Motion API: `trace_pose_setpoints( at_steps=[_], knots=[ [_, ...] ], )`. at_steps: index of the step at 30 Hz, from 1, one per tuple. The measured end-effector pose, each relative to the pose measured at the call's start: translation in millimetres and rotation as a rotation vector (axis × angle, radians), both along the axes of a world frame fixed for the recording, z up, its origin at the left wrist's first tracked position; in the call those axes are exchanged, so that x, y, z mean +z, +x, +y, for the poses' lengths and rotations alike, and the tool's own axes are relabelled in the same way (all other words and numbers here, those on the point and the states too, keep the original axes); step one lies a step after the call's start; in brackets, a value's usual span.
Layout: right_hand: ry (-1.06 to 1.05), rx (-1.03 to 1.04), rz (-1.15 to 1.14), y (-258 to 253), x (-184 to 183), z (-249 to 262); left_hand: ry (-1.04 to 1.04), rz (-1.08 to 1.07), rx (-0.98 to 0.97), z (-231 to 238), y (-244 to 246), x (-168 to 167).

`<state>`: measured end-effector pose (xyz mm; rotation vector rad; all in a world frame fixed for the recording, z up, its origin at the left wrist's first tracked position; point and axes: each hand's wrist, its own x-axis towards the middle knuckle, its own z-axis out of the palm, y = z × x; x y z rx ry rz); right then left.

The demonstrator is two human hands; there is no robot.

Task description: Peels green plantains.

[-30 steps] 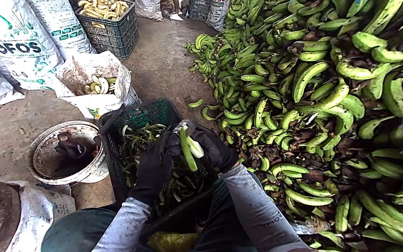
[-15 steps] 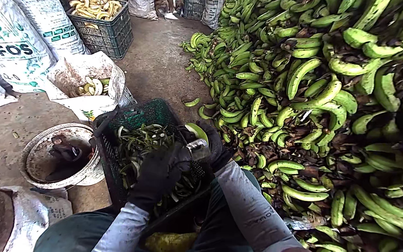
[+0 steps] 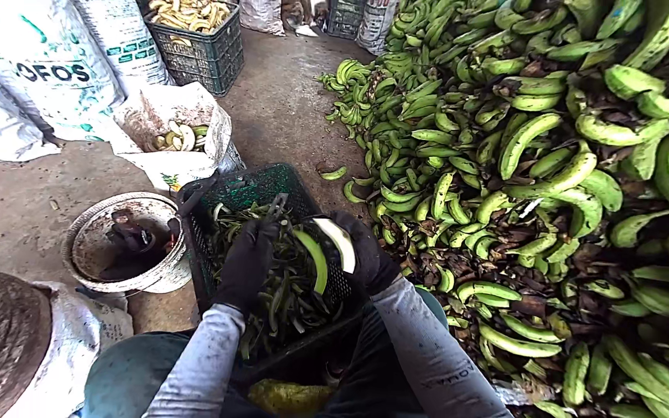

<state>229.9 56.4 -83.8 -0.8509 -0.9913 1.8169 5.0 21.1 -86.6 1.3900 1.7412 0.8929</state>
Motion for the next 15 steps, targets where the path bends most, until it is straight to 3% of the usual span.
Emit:
trace_pose_setpoints(
  at_steps=[2, 4, 8, 10, 12, 14, 15],
  knots=[
    [0.049, -0.071, -0.17, -1, -1, 7, -0.032, 0.048, -0.001, -1, -19, 9],
    [0.171, -0.164, -0.495, -13, -5, 11, -0.114, 0.171, -0.047, -6, -35, 12],
    [0.479, -0.015, -1.08, -77, -8, 10, -0.433, 0.463, -0.294, -22, -40, 5],
    [0.594, 0.096, -1.11, -134, 6, 4, -0.48, 0.482, -0.4, -42, -31, 0],
    [0.742, 0.145, -0.944, -201, 6, 3, -0.493, 0.318, -0.322, -68, -23, 4],
    [1.022, 0.204, -0.912, -269, 0, 8, -0.6, 0.184, -0.338, -84, -18, 16],
    [1.204, 0.153, -0.86, -309, -8, 14, -0.607, 0.158, -0.376, -86, -13, 4]
  ],
)
